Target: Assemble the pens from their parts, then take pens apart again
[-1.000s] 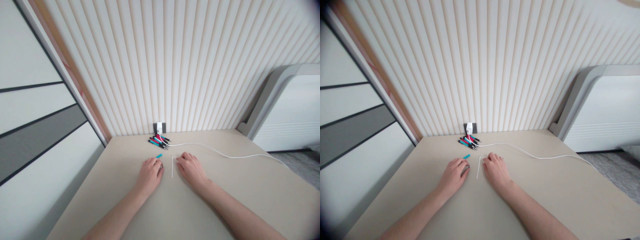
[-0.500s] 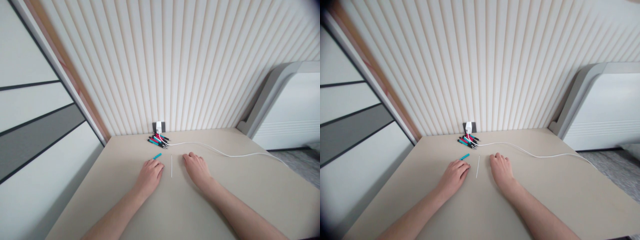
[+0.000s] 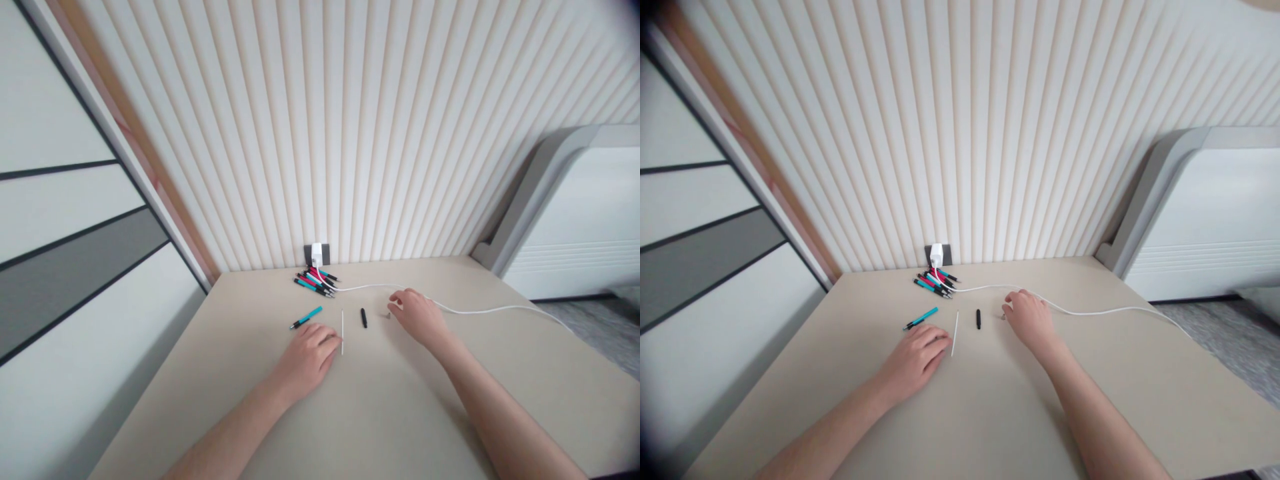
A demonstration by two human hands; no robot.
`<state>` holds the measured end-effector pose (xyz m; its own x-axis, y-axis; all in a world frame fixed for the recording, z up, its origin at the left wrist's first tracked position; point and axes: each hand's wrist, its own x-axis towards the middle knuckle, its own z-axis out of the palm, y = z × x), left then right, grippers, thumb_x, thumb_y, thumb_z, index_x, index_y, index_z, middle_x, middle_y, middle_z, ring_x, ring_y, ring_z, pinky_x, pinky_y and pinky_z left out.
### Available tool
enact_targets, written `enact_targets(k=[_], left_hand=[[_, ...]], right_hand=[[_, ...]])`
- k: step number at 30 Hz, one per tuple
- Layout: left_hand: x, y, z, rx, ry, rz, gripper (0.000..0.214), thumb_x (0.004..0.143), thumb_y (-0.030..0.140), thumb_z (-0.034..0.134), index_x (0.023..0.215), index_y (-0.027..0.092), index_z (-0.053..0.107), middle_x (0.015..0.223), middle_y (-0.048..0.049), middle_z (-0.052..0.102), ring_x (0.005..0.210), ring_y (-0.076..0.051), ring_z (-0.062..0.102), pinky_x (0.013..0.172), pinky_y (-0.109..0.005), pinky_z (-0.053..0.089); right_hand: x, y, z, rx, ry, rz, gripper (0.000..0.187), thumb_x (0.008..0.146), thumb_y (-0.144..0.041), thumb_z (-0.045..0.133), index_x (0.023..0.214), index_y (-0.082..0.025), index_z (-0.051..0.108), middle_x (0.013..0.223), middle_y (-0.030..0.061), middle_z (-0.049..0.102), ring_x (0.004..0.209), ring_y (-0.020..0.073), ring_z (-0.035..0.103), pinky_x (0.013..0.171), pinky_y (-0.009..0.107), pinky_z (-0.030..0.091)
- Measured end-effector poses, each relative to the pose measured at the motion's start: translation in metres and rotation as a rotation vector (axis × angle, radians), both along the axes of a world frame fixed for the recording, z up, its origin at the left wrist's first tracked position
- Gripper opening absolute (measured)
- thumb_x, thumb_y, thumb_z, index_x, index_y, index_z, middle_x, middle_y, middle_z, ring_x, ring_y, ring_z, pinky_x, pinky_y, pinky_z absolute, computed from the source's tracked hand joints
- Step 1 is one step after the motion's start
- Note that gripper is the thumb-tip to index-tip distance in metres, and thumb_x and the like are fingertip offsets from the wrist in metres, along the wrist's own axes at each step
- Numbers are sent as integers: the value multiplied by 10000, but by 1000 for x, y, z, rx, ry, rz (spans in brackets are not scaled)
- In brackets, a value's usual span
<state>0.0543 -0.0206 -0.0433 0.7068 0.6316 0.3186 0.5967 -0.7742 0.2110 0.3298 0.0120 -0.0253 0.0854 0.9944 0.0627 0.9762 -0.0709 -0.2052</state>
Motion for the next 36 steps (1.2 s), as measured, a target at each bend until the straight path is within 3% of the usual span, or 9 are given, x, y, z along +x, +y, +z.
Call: enact_targets(k=[4, 12, 23, 31, 36], left_hand=[[0, 1, -2, 15, -5, -66, 269, 905, 112, 500, 1121, 223, 616, 1091, -37, 648, 1044, -201, 561, 936, -395, 455], [1, 0, 2, -40, 29, -116, 289, 908, 98, 476, 1123, 218, 627, 1125, -34, 670, 1051, -194, 581, 933, -397, 440], [0, 1, 1, -35, 29, -126, 293, 910, 101, 481, 1125, 236, 628, 1123, -29, 674, 1058, -180, 587, 932, -376, 426], [1, 0, 1, -50, 42, -132, 295, 916, 107, 473, 1145, 225, 616, 1149, -41, 668, 1086, -193, 578, 940, -386, 414], [1, 1, 1, -36, 36, -139, 302, 907, 106, 476, 1138, 232, 624, 1142, -43, 672, 1081, -193, 586, 932, -381, 426]], right_hand=[[5, 3, -5, -84, 91, 34, 263, 856, -362, 563, 1037, -216, 685, 997, 58, 705, 944, 227, 639, 739, 302, 418], [-1, 5, -13, -130, 82, 80, 193, 846, -243, 555, 948, -215, 717, 978, 67, 723, 973, 236, 646, 776, 302, 418], [-4, 5, -13, -91, 95, 149, 311, 845, -210, 581, 1147, -215, 652, 1138, 74, 654, 1043, 219, 604, 880, 311, 399], [-23, -5, -16, 37, 182, 441, 478, 847, -333, 619, 1314, -259, 549, 1363, 86, 532, 1252, 245, 456, 1036, 402, 299], [-26, -3, -21, 23, 235, 498, 454, 853, -338, 613, 1300, -276, 565, 1333, 62, 572, 1244, 219, 478, 1063, 389, 270]])
